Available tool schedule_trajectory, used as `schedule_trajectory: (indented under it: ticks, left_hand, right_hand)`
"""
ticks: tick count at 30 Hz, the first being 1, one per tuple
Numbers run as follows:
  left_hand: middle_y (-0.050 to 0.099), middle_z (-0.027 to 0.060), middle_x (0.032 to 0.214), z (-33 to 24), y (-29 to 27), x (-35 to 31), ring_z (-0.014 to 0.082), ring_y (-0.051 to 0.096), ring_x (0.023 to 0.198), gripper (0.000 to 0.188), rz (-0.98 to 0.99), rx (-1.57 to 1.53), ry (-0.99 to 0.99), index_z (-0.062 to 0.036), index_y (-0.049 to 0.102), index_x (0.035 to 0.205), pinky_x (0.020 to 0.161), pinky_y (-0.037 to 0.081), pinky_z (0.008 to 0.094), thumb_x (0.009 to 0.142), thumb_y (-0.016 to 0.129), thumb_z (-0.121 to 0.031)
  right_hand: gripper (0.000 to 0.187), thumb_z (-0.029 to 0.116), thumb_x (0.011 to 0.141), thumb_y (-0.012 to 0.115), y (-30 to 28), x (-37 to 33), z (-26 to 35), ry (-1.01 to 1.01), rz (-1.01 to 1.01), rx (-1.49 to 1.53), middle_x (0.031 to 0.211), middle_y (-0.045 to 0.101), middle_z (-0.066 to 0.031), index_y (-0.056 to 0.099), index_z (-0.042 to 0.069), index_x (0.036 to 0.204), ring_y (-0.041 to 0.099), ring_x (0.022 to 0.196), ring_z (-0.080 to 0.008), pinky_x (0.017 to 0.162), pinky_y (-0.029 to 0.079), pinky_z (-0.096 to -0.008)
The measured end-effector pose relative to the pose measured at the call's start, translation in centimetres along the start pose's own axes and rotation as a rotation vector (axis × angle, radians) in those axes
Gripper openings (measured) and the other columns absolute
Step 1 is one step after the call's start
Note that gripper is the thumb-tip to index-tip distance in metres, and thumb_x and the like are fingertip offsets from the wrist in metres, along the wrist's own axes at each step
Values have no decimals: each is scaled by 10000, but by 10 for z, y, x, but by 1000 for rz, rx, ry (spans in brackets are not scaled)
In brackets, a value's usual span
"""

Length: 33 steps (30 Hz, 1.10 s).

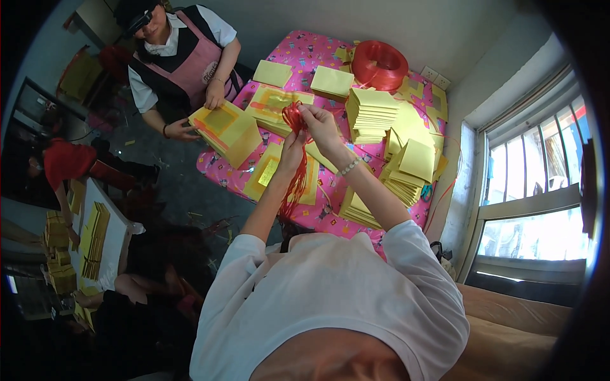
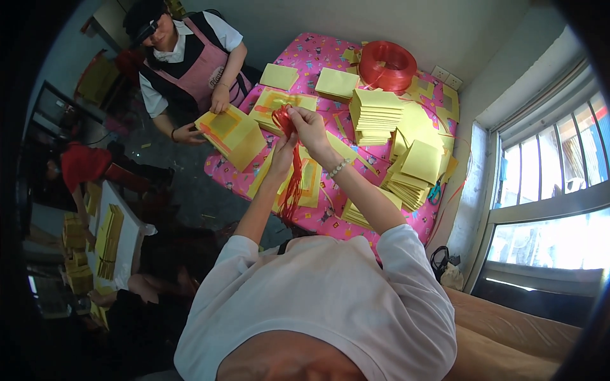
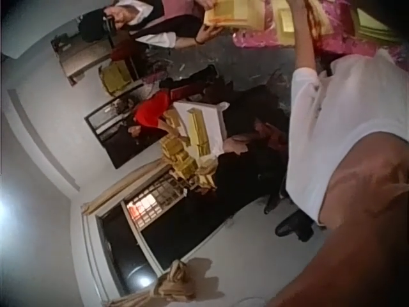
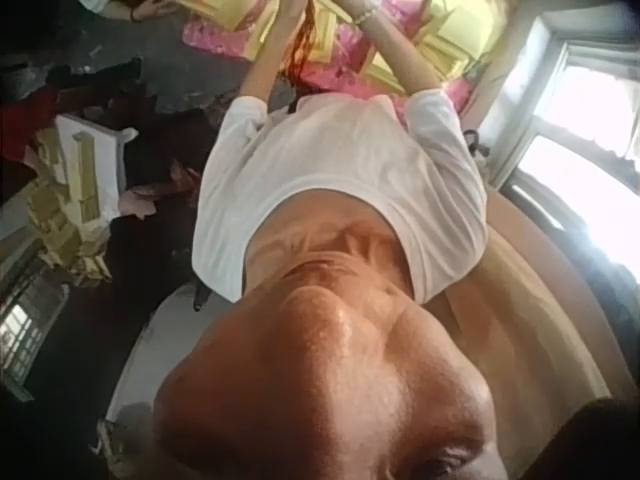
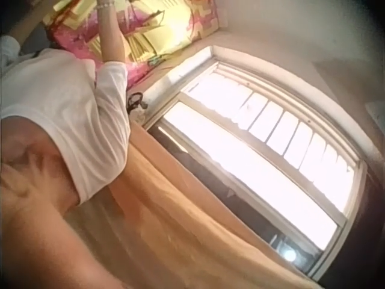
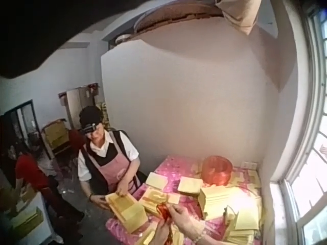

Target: Bundling stacks of yellow paper with red ribbons.

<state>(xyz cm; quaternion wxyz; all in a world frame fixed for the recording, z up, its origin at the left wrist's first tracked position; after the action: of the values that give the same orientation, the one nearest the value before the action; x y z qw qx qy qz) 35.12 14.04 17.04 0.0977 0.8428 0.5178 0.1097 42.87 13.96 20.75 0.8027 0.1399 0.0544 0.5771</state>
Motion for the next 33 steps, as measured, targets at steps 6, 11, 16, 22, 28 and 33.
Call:
schedule_trajectory:
  ticks: [6, 11, 16, 22, 28, 33]
  left_hand:
    - [454, 12, 620, -12, -24, 0, 97, 457, 540, 319, 12, 255, -21, -32, 485, 822, 511, 384, 247, 946, 329, -281]
    - [349, -30, 562, -90, -66, -1, 74, 351, 490, 288, -154, -277, 59, -85, 465, 776, 479, 323, 216, 936, 369, -304]
    - [316, -25, 593, -160, -150, -34, 92, 298, 516, 172, -269, -549, 273, -97, 455, 761, 570, 309, 262, 896, 440, -203]
    - [288, -6, 586, -173, -266, -127, 110, 279, 507, 156, -408, -837, 371, -70, 414, 738, 542, 280, 253, 883, 394, -126]
    - [284, 6, 578, -140, -329, -212, 120, 282, 496, 167, -604, -1062, 394, -65, 388, 726, 538, 295, 258, 882, 348, -109]
    - [289, 2, 552, -116, -364, -266, 117, 283, 474, 180, -689, -1120, 383, -60, 397, 720, 526, 298, 260, 878, 325, -108]
  right_hand:
    - [333, 273, 919, 439, 25, -8, 9, 113, 200, -210, 758, 539, 6, 550, 1, 1074, 474, 593, -53, 552, 425, -213]
    - [544, 340, 921, 402, 71, -27, -9, -29, 562, -48, 1132, 512, -130, 289, -42, 1291, 494, 1009, -160, 881, 384, -299]
    - [363, 341, 885, 492, 134, -72, -61, 100, 984, -330, 770, 587, -39, 571, -9, 934, 533, 768, -93, 718, 431, -252]
    - [327, 339, 886, 489, 180, -89, -87, 243, 1305, -188, 744, 577, -21, 547, 19, 857, 534, 712, -86, 662, 418, -234]
    - [346, 363, 892, 465, 203, -158, -114, 603, 1589, -213, 638, 462, 3, 473, 17, 884, 500, 655, -68, 577, 438, -228]
    - [331, 337, 885, 495, 158, -166, -141, 780, 1730, -354, 606, 393, 37, 460, 20, 798, 420, 512, -58, 474, 386, -222]
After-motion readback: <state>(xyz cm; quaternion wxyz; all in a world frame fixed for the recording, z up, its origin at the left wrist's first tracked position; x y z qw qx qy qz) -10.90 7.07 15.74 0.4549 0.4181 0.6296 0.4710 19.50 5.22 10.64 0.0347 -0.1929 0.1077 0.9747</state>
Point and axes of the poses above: each hand's wrist, its own x-axis towards the middle knuckle, its own y-axis out of the palm, z = x × y, the point moved 10 cm from there along x, towards the middle knuckle
